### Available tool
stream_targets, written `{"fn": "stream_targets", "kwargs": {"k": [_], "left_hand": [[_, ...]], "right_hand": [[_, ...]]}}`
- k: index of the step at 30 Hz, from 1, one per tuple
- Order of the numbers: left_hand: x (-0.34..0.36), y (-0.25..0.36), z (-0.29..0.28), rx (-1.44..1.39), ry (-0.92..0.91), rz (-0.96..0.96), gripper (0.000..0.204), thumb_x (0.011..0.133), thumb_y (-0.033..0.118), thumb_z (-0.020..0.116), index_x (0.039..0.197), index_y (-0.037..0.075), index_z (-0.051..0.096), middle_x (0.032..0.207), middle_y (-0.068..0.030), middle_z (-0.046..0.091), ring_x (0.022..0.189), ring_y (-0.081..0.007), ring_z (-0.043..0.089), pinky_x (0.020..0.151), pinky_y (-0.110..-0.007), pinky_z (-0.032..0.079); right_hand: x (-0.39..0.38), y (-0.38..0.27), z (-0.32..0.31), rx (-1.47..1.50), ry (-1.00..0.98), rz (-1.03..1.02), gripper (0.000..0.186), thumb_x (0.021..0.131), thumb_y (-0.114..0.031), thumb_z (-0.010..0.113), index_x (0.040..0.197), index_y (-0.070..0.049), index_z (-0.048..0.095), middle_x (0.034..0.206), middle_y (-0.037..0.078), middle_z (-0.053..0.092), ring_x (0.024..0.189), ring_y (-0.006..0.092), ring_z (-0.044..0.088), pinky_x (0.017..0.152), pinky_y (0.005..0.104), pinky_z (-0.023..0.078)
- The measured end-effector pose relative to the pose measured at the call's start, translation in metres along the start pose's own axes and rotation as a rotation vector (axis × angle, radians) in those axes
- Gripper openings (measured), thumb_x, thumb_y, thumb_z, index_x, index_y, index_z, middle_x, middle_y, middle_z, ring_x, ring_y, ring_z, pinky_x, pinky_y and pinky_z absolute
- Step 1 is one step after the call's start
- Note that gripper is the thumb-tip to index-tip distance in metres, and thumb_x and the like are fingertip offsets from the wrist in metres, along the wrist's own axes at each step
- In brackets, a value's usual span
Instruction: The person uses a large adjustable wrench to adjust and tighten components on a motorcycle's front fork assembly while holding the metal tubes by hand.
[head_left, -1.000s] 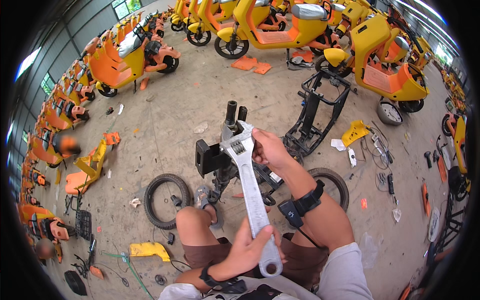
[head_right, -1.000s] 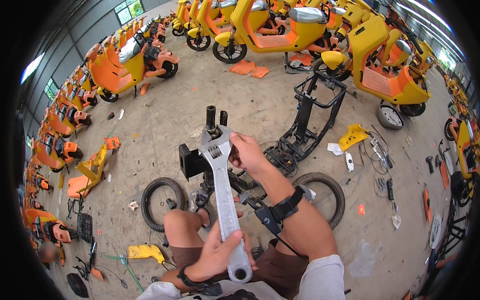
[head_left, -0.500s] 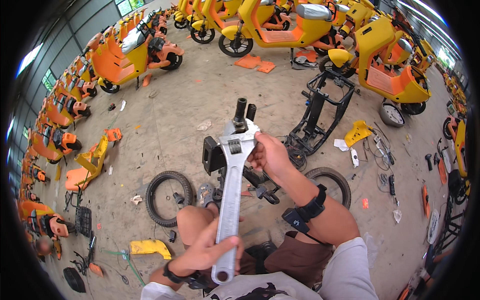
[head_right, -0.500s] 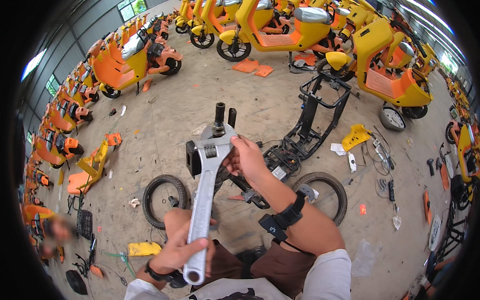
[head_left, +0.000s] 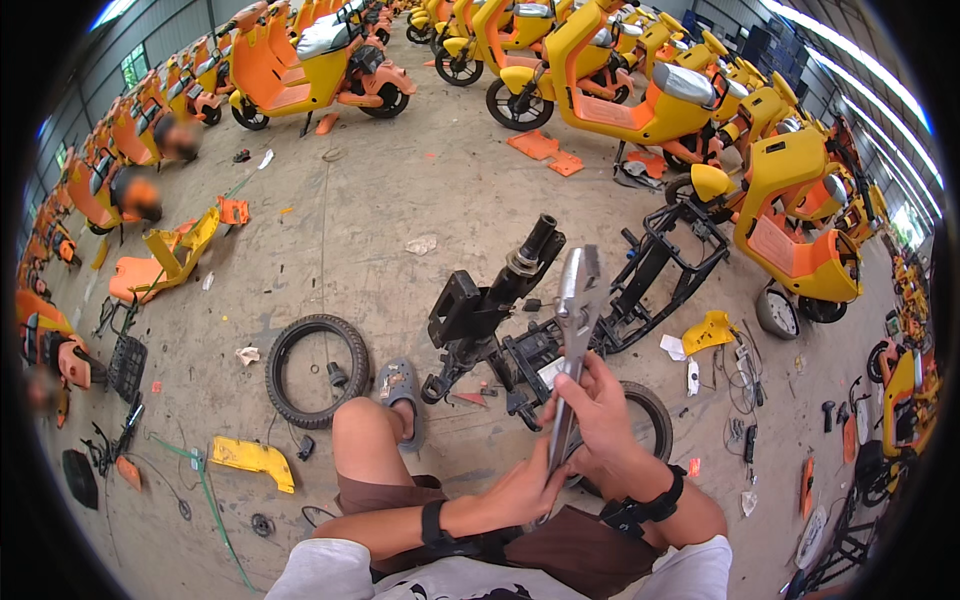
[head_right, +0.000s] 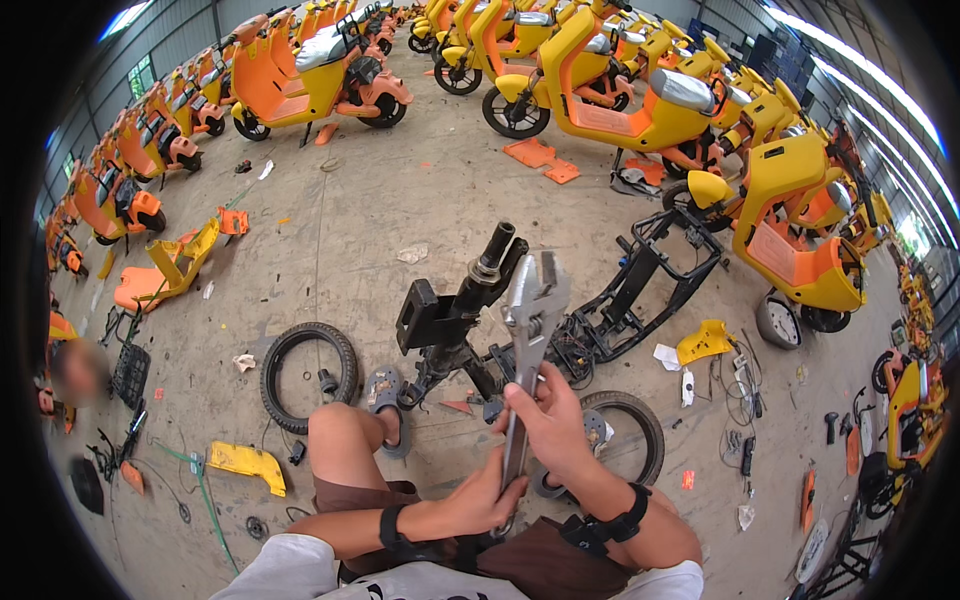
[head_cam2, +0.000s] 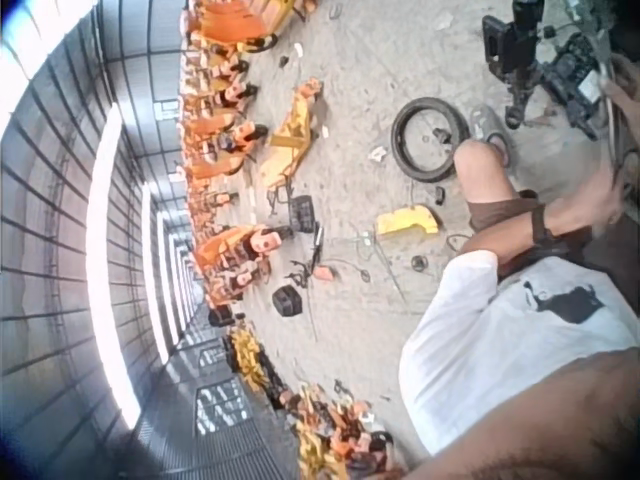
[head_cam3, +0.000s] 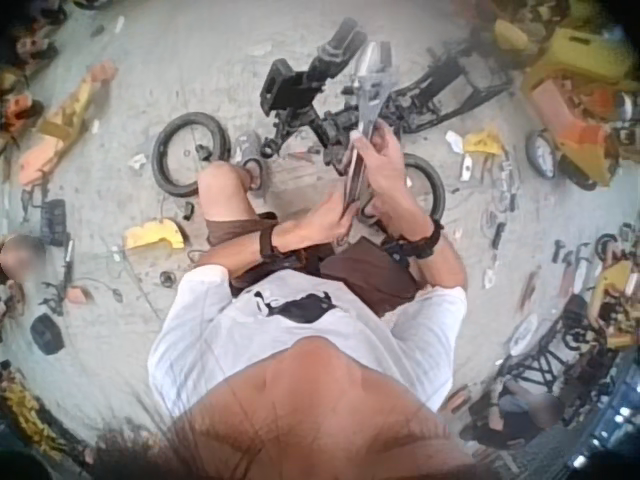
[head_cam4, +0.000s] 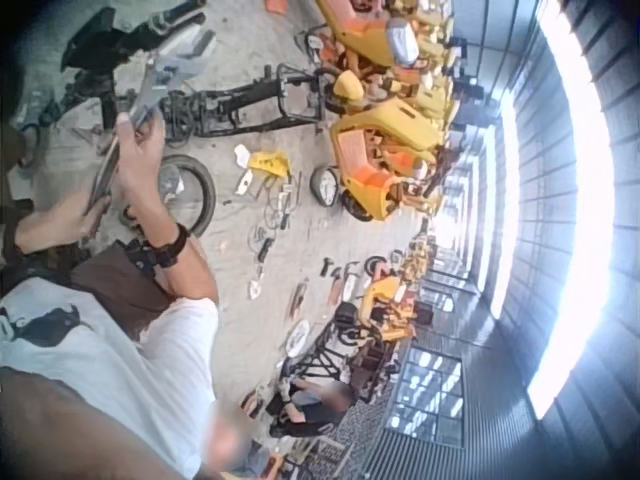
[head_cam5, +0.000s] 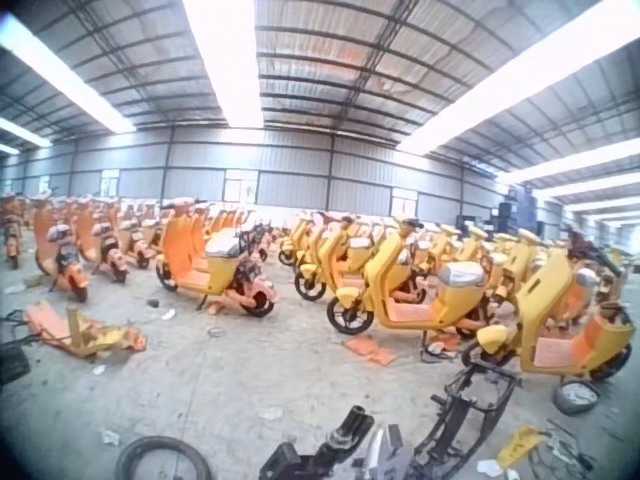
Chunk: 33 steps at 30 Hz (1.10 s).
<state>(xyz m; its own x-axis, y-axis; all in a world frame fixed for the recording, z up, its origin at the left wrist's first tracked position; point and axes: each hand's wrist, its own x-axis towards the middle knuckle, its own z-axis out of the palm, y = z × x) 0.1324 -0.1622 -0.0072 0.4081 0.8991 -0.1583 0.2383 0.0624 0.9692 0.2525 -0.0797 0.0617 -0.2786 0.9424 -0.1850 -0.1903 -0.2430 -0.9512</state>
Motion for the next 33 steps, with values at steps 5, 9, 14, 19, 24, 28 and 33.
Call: {"fn": "stream_targets", "kwargs": {"k": [5,9,14,19,24,28,33], "left_hand": [[0.013,0.014,-0.031,0.120,-0.196,0.241,0.035,0.092,0.021,0.056,0.116,-0.003,0.051,0.079,-0.0157,0.062,0.067,-0.0277,0.063,0.060,-0.035,0.050],[0.041,0.006,-0.099,0.209,0.611,0.718,0.005,0.082,0.002,0.062,0.086,-0.001,0.062,0.077,-0.0100,0.063,0.066,-0.0219,0.061,0.064,-0.033,0.051],[0.091,0.007,-0.158,0.219,1.118,0.647,0.045,0.083,0.016,0.067,0.120,-0.001,0.049,0.115,-0.0186,0.052,0.105,-0.0341,0.050,0.092,-0.041,0.038],[0.100,-0.009,-0.158,0.136,0.930,0.495,0.055,0.080,0.024,0.072,0.122,-0.002,0.049,0.114,-0.0185,0.055,0.105,-0.0310,0.053,0.091,-0.039,0.041],[0.099,-0.009,-0.162,0.095,0.891,0.473,0.052,0.080,0.024,0.073,0.119,-0.004,0.052,0.105,-0.0159,0.060,0.095,-0.0238,0.059,0.086,-0.033,0.046],[0.094,-0.008,-0.167,0.112,0.921,0.477,0.050,0.079,0.022,0.074,0.117,-0.003,0.053,0.103,-0.0164,0.061,0.093,-0.0256,0.059,0.083,-0.034,0.046],[0.100,-0.004,-0.160,0.004,0.881,0.474,0.046,0.077,0.018,0.075,0.113,-0.001,0.054,0.101,-0.0169,0.060,0.089,-0.0312,0.059,0.080,-0.037,0.047]], "right_hand": [[0.002,-0.012,0.005,-0.068,0.186,-0.050,0.036,0.090,-0.007,0.055,0.122,0.001,0.038,0.077,0.004,0.053,0.052,0.0091,0.053,0.042,0.0244,0.043],[0.010,-0.023,-0.009,-0.394,0.152,0.013,0.037,0.089,-0.011,0.058,0.121,0.004,0.045,0.063,0.000,0.050,0.039,0.0072,0.044,0.036,0.0225,0.039],[0.016,-0.024,-0.020,-0.774,0.158,-0.046,0.044,0.086,-0.025,0.063,0.124,-0.004,0.053,0.063,0.000,0.054,0.048,0.0077,0.047,0.045,0.0258,0.039],[0.019,-0.048,0.003,-0.884,0.158,0.130,0.048,0.087,-0.025,0.063,0.129,-0.007,0.050,0.066,0.002,0.053,0.053,0.0073,0.047,0.049,0.0264,0.040],[0.020,-0.059,0.009,-0.867,0.135,0.162,0.051,0.088,-0.023,0.062,0.135,-0.009,0.046,0.066,0.001,0.053,0.047,0.0068,0.049,0.043,0.0249,0.041],[0.027,-0.063,0.009,-0.845,0.081,0.200,0.053,0.088,-0.022,0.062,0.136,-0.009,0.044,0.065,0.000,0.052,0.046,0.0060,0.048,0.041,0.0241,0.041],[0.021,-0.073,0.007,-0.844,0.091,0.195,0.053,0.088,-0.023,0.063,0.135,-0.007,0.044,0.065,0.000,0.052,0.045,0.0064,0.049,0.041,0.0242,0.041]]}}
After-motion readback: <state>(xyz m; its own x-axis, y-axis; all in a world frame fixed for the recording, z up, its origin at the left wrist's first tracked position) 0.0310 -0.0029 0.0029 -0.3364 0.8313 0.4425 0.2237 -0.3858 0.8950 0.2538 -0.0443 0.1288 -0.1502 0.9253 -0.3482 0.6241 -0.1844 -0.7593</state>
